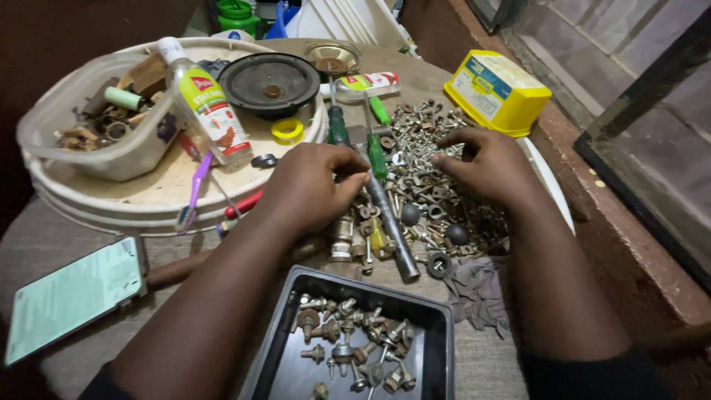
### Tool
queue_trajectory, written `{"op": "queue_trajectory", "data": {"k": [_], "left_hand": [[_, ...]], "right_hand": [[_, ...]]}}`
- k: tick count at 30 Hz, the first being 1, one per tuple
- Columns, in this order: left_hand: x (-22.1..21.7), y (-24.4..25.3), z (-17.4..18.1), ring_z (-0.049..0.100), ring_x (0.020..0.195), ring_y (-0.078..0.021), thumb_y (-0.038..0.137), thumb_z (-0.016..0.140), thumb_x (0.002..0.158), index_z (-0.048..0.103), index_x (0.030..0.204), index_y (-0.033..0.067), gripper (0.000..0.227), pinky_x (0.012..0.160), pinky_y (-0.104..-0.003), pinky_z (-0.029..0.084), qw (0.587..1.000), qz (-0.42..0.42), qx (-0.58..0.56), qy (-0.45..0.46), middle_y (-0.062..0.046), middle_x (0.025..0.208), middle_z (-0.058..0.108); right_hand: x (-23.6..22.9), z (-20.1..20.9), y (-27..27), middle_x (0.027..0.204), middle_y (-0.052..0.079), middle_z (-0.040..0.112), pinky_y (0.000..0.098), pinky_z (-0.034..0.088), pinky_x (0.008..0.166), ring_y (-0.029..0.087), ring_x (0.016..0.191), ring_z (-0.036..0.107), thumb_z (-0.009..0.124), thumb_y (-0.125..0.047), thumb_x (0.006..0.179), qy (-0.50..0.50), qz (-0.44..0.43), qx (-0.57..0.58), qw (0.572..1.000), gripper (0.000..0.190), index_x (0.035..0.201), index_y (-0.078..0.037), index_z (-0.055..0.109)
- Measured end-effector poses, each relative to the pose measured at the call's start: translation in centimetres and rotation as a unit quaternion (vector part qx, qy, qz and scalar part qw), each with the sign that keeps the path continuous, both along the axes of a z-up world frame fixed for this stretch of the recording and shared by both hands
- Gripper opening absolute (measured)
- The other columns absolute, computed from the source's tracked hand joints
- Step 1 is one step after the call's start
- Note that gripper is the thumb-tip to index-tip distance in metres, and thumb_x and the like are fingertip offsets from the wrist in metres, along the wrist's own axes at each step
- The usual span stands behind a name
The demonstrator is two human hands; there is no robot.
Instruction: Sorting through a pile of various metal hardware components on a workbench to find specific items.
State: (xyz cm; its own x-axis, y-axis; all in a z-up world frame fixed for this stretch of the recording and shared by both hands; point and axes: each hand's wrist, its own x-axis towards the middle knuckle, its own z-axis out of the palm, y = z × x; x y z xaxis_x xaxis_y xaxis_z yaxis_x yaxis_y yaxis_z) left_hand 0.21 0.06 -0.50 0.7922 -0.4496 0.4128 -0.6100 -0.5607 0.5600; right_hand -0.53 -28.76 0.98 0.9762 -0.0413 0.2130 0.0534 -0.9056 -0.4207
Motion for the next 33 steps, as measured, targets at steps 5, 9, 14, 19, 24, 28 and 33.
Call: {"op": "queue_trajectory", "data": {"k": [5,9,14,19,24,28,33], "left_hand": [[0.0,0.3,0.4,0.075,0.094,-0.0367,0.028,0.07,0.088,0.08,0.103,0.02,0.019,0.08,-0.049,0.058,1.0,-0.004,0.011,0.004,-0.009,0.087,0.08],[-0.2,0.6,0.6,0.075,0.096,-0.0364,0.028,0.071,0.088,0.081,0.102,0.0212,0.019,0.083,-0.048,0.058,1.0,0.003,0.024,0.018,-0.008,0.09,0.08],[-0.1,1.2,1.2,0.074,0.099,-0.0355,0.029,0.07,0.088,0.08,0.102,0.022,0.018,0.085,-0.049,0.057,0.998,0.021,0.05,0.016,-0.006,0.092,0.08],[-1.2,0.9,2.2,0.072,0.104,-0.0412,0.033,0.072,0.086,0.083,0.094,0.0205,0.018,0.089,-0.051,0.056,0.995,0.004,0.086,0.049,-0.011,0.096,0.08],[-0.7,0.2,1.5,0.071,0.102,-0.0379,0.046,0.075,0.08,0.084,0.09,0.0223,0.028,0.095,-0.047,0.054,0.982,-0.015,0.182,0.036,-0.007,0.089,0.08],[0.3,-0.8,0.3,0.071,0.103,-0.0297,0.051,0.073,0.078,0.084,0.087,0.032,0.024,0.097,-0.041,0.052,0.976,0.019,0.209,0.051,0.002,0.083,0.079],[0.3,-1.0,0.3,0.074,0.1,-0.0295,0.047,0.073,0.076,0.083,0.086,0.0338,0.02,0.096,-0.042,0.051,0.974,0.016,0.217,0.07,0.003,0.081,0.079]], "right_hand": [[-1.8,1.2,2.3,0.06,0.01,0.064,0.035,0.046,0.068,0.025,0.067,0.062,0.082,-0.031,0.082,0.042,0.062,0.046,0.996,0.027,0.108,-0.023,0.081],[-2.5,2.4,2.0,0.068,0.017,0.07,0.0389,0.048,0.073,0.03,0.074,0.065,0.079,-0.039,0.084,0.092,-0.007,0.035,0.995,0.03,0.11,-0.023,0.082],[1.2,-2.2,-4.1,0.071,0.006,0.071,0.0353,0.047,0.071,0.026,0.078,0.069,0.079,-0.053,0.086,0.019,-0.107,0.046,0.993,0.028,0.107,-0.035,0.081],[2.0,-3.7,-4.2,0.073,0.001,0.072,0.0286,0.049,0.074,0.022,0.079,0.07,0.083,-0.055,0.084,-0.043,-0.137,0.121,0.982,0.032,0.103,-0.029,0.08],[1.9,-3.3,-2.9,0.076,0.003,0.07,0.0305,0.048,0.064,0.014,0.07,0.061,0.082,-0.041,0.088,-0.027,-0.069,0.215,0.974,0.027,0.107,-0.022,0.08],[1.2,-2.3,-1.6,0.077,0.005,0.068,0.0288,0.047,0.064,0.014,0.073,0.059,0.08,-0.035,0.091,-0.015,-0.037,0.246,0.968,0.025,0.109,-0.018,0.079],[0.7,-2.3,-1.0,0.076,0.005,0.062,0.0143,0.046,0.047,0.006,0.06,0.057,0.074,-0.027,0.095,0.02,0.036,0.416,0.908,0.026,0.11,-0.005,0.073]]}}
